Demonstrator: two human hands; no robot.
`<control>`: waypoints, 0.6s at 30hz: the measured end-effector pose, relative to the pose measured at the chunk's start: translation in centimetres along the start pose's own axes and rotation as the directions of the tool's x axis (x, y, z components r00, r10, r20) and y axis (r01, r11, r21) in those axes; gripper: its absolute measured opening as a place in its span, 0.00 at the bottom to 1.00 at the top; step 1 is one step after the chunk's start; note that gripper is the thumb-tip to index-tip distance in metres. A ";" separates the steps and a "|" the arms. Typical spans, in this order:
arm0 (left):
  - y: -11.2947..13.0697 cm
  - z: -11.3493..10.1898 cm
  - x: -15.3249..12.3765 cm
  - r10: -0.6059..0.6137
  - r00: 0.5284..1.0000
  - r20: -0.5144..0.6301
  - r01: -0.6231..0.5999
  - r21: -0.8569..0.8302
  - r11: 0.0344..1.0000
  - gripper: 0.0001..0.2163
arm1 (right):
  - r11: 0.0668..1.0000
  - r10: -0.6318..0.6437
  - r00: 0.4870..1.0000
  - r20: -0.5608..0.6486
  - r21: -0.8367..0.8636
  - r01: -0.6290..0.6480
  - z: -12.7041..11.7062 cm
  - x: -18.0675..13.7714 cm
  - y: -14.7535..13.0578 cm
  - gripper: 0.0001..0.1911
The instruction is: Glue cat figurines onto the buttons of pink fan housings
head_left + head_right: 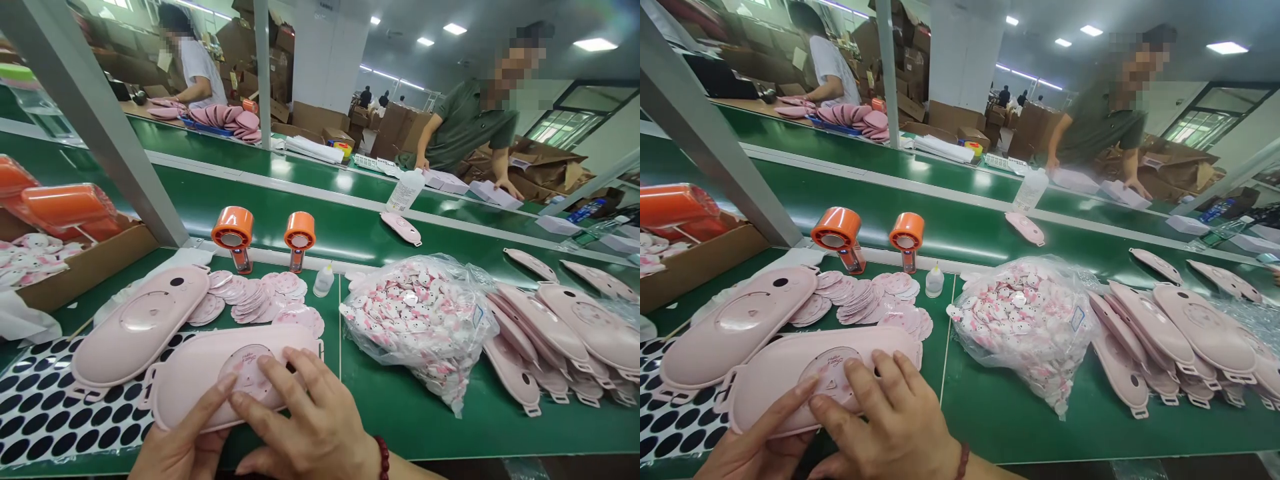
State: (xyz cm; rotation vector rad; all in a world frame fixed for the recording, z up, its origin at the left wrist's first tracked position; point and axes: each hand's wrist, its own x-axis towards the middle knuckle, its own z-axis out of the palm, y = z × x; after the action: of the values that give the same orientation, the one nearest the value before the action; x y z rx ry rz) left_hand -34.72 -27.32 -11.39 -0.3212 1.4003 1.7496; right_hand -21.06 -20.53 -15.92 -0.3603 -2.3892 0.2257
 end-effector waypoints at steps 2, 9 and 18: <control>0.0 0.2 -0.1 0.049 0.999 0.006 -0.049 0.012 0.999 0.44 | 0.994 0.037 0.999 -0.002 0.105 -0.037 -1.0 0.3 0.1 0.33; -1.1 -1.2 0.0 0.191 0.974 0.121 -0.205 0.115 0.972 0.37 | 0.646 0.596 0.788 0.153 0.490 -0.585 -4.2 3.7 0.8 0.27; -0.9 -1.4 1.7 0.171 0.979 0.114 -0.187 0.149 0.971 0.40 | 0.433 0.646 0.684 0.338 0.576 -0.693 -2.9 3.9 1.3 0.21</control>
State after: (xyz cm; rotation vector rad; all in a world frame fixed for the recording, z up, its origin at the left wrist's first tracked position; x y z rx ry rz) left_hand -35.50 -27.75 -13.57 -0.0200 1.5227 1.7579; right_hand -21.65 -17.85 -11.67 -0.9522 -1.8910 1.4616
